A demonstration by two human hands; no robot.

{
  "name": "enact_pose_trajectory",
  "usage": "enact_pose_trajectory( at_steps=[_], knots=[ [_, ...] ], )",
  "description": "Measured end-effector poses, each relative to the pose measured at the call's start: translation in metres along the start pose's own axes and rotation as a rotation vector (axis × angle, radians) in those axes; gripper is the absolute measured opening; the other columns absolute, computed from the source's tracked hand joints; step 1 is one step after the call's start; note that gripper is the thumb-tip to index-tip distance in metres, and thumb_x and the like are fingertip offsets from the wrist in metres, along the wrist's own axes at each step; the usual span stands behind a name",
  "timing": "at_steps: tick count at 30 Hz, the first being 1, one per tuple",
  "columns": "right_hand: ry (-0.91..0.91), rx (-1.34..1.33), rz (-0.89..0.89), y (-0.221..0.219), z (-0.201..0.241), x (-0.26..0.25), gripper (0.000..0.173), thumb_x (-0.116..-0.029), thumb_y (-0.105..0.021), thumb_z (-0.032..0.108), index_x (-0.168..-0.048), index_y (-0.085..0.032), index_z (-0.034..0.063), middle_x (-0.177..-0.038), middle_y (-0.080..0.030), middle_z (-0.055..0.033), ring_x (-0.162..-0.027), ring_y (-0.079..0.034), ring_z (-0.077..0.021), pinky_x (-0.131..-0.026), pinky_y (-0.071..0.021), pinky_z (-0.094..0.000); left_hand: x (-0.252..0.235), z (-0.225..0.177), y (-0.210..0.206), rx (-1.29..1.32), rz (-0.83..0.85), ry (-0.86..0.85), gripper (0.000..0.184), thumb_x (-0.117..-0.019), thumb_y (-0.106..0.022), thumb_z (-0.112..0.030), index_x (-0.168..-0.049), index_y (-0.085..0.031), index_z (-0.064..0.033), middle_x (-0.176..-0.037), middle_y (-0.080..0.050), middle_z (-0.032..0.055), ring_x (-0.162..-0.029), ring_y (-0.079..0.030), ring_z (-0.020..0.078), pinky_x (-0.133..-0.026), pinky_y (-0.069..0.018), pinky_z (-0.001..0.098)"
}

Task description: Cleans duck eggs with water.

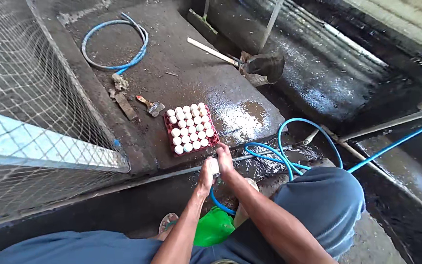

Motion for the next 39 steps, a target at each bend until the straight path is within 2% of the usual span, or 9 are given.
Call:
enact_pose_trajectory(
  at_steps=[2, 4, 7, 10, 13, 21, 31, 35, 39],
  knots=[
    [-0.1, -0.078, -0.006, 0.005, -0.008, -0.009, 0.04, -0.1073, -0.042, 0.015, -0.144, -0.048, 0.001, -0.129, -0.059, -0.021, -0.109, -0.06, -0.0258, -0.092, -0.0511, -0.0436, 0.0, 0.006, -0.007, 0.115, 0.159, 0.039, 0.042, -0.1106, -0.019, -0.034, -0.109, -0.055, -0.0123, -0.067, -0.052, -0.002, -0.042, -0.039, 0.0045, -0.037, -0.0338, 0.0195],
    [-0.048, -0.101, -0.001, 0.004, -0.005, -0.002, 0.038, -0.11, -0.036, 0.016, -0.141, -0.051, 0.0005, -0.13, -0.058, -0.0186, -0.111, -0.059, -0.0232, -0.094, -0.0505, -0.0417, -0.005, 0.007, 0.001, 0.137, 0.189, 0.014, 0.034, -0.1084, -0.028, -0.031, -0.126, -0.049, -0.011, -0.081, -0.057, 0.0012, -0.052, -0.048, 0.0063, -0.043, -0.0411, 0.0211],
    [0.156, 0.096, 0.003, -0.001, 0.01, 0.022, 0.047, -0.1075, -0.026, 0.016, -0.141, -0.055, -0.0014, -0.146, -0.055, -0.0195, -0.133, -0.053, -0.0263, -0.109, -0.0429, -0.0465, -0.012, 0.001, 0.012, 0.05, 0.092, -0.051, 0.047, -0.1129, -0.023, -0.033, -0.139, -0.05, -0.0049, -0.116, -0.061, 0.0101, -0.091, -0.061, 0.0133, -0.075, -0.0534, 0.0309],
    [0.28, 0.153, 0.022, -0.005, 0.01, 0.032, 0.047, -0.1014, -0.032, 0.013, -0.133, -0.062, -0.0042, -0.146, -0.056, -0.0207, -0.141, -0.048, -0.0278, -0.116, -0.0388, -0.0458, -0.007, -0.001, 0.012, -0.042, 0.005, -0.101, 0.051, -0.1129, -0.022, -0.027, -0.139, -0.053, 0.0052, -0.137, -0.058, 0.0206, -0.124, -0.057, 0.0218, -0.106, -0.045, 0.0399],
    [0.067, 0.053, -0.021, -0.002, 0.001, 0.021, 0.04, -0.1074, -0.036, 0.015, -0.139, -0.054, -0.0013, -0.131, -0.061, -0.0202, -0.12, -0.058, -0.0265, -0.101, -0.0467, -0.0471, -0.004, -0.006, 0.012, -0.172, -0.071, -0.166, 0.046, -0.1103, -0.027, -0.017, -0.127, -0.061, 0.0092, -0.124, -0.063, 0.0225, -0.115, -0.059, 0.0227, -0.102, -0.0459, 0.0403],
    [0.031, 0.013, 0.03, -0.007, -0.005, 0.013, 0.043, -0.1091, -0.032, 0.016, -0.144, -0.049, -0.0032, -0.142, -0.054, -0.023, -0.13, -0.053, -0.0287, -0.108, -0.0429, -0.0462, -0.007, -0.013, 0.016, -0.209, -0.13, -0.204, 0.038, -0.1073, -0.036, -0.014, -0.107, -0.066, 0.0081, -0.102, -0.065, 0.0157, -0.097, -0.06, 0.0177, -0.09, -0.0478, 0.0381],
    [0.175, 0.131, 0.042, -0.011, -0.002, 0.034, 0.049, -0.1043, -0.029, 0.012, -0.147, -0.048, -0.003, -0.15, -0.049, -0.0234, -0.14, -0.047, -0.0294, -0.116, -0.0378, -0.0464, -0.006, -0.007, 0.018, -0.254, -0.203, -0.226, 0.036, -0.1092, -0.038, -0.01, -0.119, -0.063, 0.0131, -0.119, -0.066, 0.0248, -0.114, -0.061, 0.0236, -0.104, -0.0447, 0.0395],
    [0.003, 0.101, -0.043, -0.002, -0.006, 0.02, 0.045, -0.1089, -0.032, 0.017, -0.149, -0.045, 0.0019, -0.142, -0.055, -0.0243, -0.131, -0.053, -0.0331, -0.107, -0.0431, -0.0527, -0.006, -0.008, 0.015, -0.271, -0.22, -0.23, 0.036, -0.1077, -0.038, -0.013, -0.105, -0.066, 0.0085, -0.099, -0.065, 0.0163, -0.096, -0.06, 0.0194, -0.09, -0.0467, 0.0401],
    [0.075, 0.074, -0.002, -0.001, -0.001, 0.02, 0.045, -0.1034, -0.039, 0.013, -0.145, -0.052, 0.0007, -0.148, -0.052, -0.0219, -0.135, -0.051, -0.0299, -0.11, -0.043, -0.0493, -0.003, -0.008, 0.012, -0.255, -0.171, -0.201, 0.04, -0.1097, -0.034, -0.014, -0.111, -0.065, 0.0097, -0.105, -0.065, 0.0182, -0.099, -0.06, 0.0187, -0.092, -0.048, 0.038]
  ],
)
Point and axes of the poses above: each hand's wrist, its own x-axis away from the middle knuckle, its own y-axis out of the back of the hand, z = x × y, the point moved 8 cm from there along -x, towards the middle knuckle
